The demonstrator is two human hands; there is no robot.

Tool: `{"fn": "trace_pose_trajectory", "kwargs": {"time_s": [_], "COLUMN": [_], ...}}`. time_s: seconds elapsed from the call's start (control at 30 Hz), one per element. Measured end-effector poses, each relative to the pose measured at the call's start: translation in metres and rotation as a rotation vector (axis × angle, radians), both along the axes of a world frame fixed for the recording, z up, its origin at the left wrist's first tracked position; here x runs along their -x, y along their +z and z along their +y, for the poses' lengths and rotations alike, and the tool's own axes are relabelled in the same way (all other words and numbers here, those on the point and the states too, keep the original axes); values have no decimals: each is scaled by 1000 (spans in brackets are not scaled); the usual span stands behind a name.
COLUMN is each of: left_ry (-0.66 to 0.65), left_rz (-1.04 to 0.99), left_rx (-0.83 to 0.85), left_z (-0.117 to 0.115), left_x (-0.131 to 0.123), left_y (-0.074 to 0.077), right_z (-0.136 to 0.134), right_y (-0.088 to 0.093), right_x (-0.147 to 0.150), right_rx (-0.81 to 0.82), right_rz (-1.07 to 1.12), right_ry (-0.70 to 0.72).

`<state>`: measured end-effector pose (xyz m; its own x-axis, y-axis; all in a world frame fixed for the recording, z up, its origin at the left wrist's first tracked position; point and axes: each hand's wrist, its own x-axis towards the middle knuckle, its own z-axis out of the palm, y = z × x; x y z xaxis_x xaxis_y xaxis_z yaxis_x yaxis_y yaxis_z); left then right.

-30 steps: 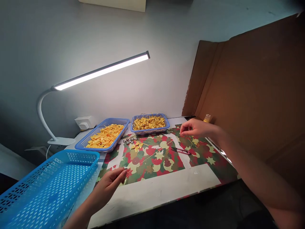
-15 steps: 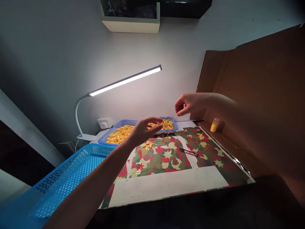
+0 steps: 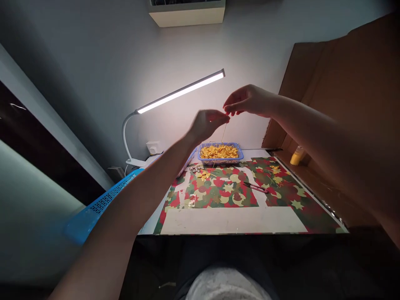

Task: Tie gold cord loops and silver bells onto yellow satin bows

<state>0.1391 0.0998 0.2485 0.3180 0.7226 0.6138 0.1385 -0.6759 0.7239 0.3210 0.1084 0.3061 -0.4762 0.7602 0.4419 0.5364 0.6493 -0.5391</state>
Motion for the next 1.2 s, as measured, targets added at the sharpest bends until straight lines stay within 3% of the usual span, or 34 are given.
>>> {"fn": "trace_pose_trajectory", "kwargs": {"time_s": [0.13,0.27,0.37,0.43,0.5,0.57,0.7,0.83,0.93,1.07,1.2], "left_ry": [93,122,112,97,46,9,-95,-67,-51,-90,-120], "left_rz": [82,158,164,172,178,215,421,457,471,523,537], "left_rx": [-72,-149,-141,-87,0,59,305,388,413,407,360], "left_z": [0,2,6,10,14,18,20,27,33,29,19], "left_x": [3,7,10,12,14,20,40,62,67,58,44], "left_y": [33,60,67,60,44,19,-52,-126,-169,-205,-222], "right_z": [-4,-14,-18,-15,-9,-2,5,4,5,8,6], "right_y": [2,17,31,39,47,56,75,92,99,102,104], "right_x": [16,30,36,35,32,27,18,12,7,-3,-8], "right_rx": [-75,-84,-62,-54,-52,-77,-138,-160,-176,-180,-172], "right_rz": [123,295,438,509,582,655,727,706,657,603,605], "right_ry": [-88,-87,-80,-93,-111,-122,-146,-195,-241,-325,-408]}}
